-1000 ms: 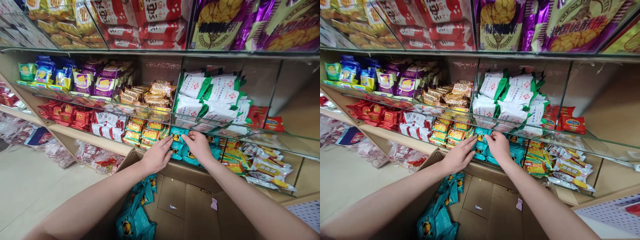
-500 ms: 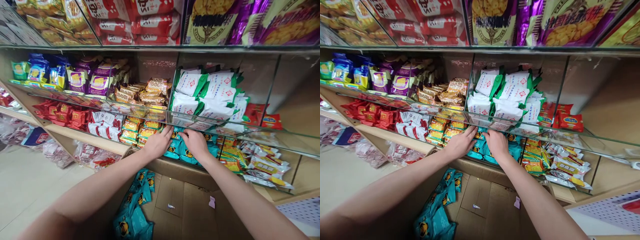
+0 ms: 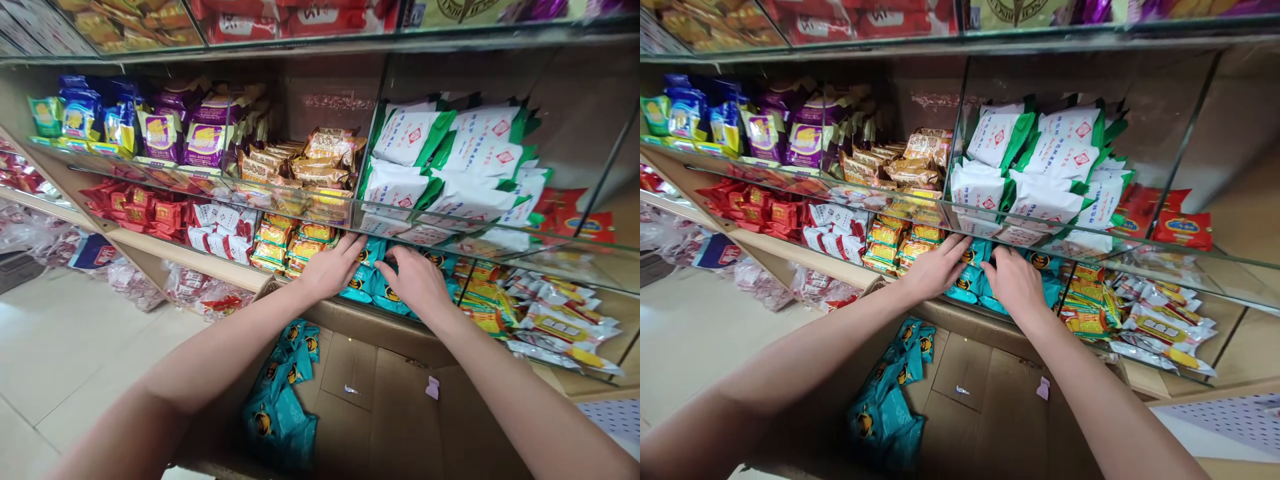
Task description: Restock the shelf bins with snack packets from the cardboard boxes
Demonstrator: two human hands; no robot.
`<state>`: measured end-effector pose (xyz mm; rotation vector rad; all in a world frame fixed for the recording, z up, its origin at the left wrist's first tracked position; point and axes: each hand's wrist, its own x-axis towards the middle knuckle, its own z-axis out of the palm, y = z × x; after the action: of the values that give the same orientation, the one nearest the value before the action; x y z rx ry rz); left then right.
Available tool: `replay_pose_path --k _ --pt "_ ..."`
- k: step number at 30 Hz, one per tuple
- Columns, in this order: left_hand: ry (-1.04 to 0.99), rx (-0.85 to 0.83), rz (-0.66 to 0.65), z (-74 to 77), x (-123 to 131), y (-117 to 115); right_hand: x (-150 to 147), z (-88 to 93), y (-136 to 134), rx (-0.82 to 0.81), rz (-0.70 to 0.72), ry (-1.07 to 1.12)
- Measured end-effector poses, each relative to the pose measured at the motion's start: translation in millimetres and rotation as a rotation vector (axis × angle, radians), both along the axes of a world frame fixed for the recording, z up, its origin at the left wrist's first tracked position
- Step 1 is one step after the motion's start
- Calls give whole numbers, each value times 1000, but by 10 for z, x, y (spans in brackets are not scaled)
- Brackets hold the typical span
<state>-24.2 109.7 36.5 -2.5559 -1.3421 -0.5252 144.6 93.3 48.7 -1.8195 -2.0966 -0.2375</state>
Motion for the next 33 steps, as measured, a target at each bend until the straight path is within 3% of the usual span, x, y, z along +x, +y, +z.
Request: replay_pose_path --k 6,15,22,28,31,33 --pt "-6 0 79 38 50 14 -45 -53 -6 -8 -42 -9" --pt "58 27 126 113 115 41 -74 -90 -80 -15 32 -120" --pt "113 41 68 175 73 6 -70 -85 -107 -30 76 -120" --pt "67 23 -25 136 -14 1 -75 -79 -93 -3 66 -117" --pt "-44 18 -95 126 -72 13 -82 1 -148 3 45 -118" --pt "-179 34 -166 124 -131 37 -141 71 -257 -10 105 -95"
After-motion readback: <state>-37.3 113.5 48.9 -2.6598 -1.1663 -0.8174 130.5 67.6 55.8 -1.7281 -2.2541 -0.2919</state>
